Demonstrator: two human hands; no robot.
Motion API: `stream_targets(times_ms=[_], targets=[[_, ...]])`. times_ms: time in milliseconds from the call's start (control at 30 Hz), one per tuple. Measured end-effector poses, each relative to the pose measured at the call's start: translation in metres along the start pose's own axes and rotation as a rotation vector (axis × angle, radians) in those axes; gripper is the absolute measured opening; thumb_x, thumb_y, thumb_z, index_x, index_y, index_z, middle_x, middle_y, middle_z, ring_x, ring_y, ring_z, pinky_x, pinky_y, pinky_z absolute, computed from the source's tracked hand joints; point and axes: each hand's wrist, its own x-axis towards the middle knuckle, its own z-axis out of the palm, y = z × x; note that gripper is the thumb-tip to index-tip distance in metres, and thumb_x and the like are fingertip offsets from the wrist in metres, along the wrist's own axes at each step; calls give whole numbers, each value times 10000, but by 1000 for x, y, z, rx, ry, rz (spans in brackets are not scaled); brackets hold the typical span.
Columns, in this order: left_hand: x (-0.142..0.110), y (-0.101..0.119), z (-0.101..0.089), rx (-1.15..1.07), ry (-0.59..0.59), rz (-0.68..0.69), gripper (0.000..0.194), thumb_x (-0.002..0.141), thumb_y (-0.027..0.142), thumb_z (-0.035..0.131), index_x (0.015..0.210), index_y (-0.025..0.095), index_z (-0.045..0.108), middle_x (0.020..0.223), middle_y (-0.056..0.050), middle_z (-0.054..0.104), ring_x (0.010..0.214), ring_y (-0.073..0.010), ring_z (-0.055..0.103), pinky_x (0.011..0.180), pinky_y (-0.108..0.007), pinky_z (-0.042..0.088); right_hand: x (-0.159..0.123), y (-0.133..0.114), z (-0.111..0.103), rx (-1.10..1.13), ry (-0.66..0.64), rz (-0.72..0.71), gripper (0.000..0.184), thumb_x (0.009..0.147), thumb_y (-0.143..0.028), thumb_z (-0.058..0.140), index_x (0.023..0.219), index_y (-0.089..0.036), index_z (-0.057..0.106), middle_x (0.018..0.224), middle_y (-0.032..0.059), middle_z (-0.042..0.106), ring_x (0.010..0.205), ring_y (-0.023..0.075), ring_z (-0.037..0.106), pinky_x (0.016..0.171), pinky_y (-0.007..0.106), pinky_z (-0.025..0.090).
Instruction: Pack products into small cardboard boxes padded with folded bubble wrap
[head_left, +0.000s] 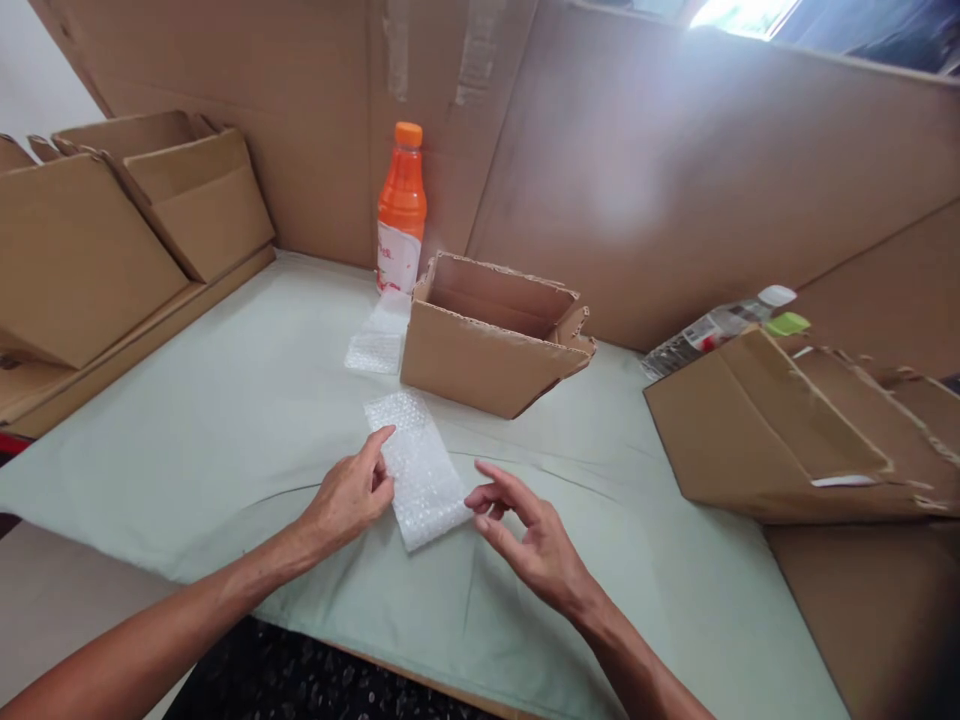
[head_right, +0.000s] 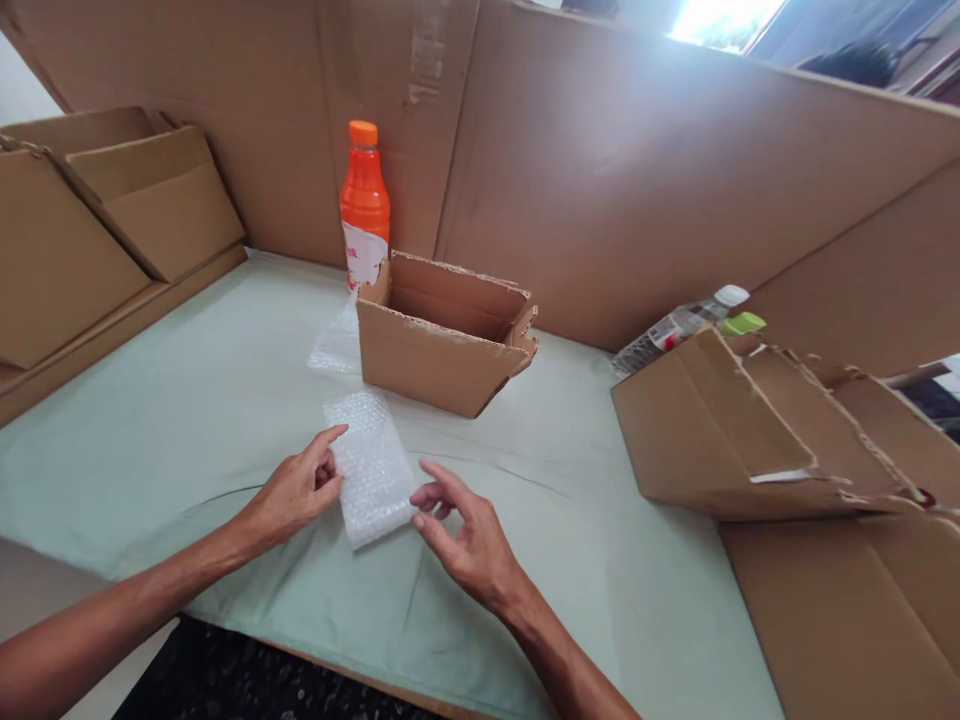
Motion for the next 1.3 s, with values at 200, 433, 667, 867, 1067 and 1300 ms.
stream_targets(times_ms=[200,433,667,867,1067,1300], targets=[[0,0,-10,255,-35,-46,658,827,205,481,1475,146,385,822,-11,666,704,-210,637,689,-336,478,8,18,5,-698,-206,-357,544,806,-71,579,1336,-197,586,1501,165,498,1379,343,442,1044,533,431],[-50,13,-4,184,131,390,490,908,318,587,1376,213,489,1193,-95,679,1060,-237,649,895,-367,536,30,0,3,-551,-352,-311,254,980,-151,496,1159,-194,672,1083,97,749,1009,221,678,917,389,481],[-46,-2,13,317,184,300,396,914,182,534,1310,168,541,934,-71,729,790,-229,663,737,-378,546,23,-3,7,-607,-93,-245,323,964,-246,542,1276,-189,605,1204,135,695,1074,273,642,907,426,499],[-43,-2,5,430,241,402,383,912,247,592,1279,143,562,1240,-173,623,1111,-321,588,914,-473,494,21,5,21,-713,-225,-467,344,907,-187,605,1251,-171,606,1342,167,623,1176,319,575,912,478,470],[-59,1,1,213,65,410,393,914,127,516,1301,189,534,999,-55,689,902,-212,607,825,-366,498,20,2,25,-485,-281,-278,244,972,-229,584,1201,-186,657,1006,63,763,893,213,675,855,377,503],[-38,-8,4,413,178,267,371,915,180,508,1276,140,581,1018,-109,675,948,-284,598,832,-452,502,53,1,28,-696,-187,-174,487,904,-357,678,1326,-128,595,1392,200,589,1257,339,546,1015,493,456]])
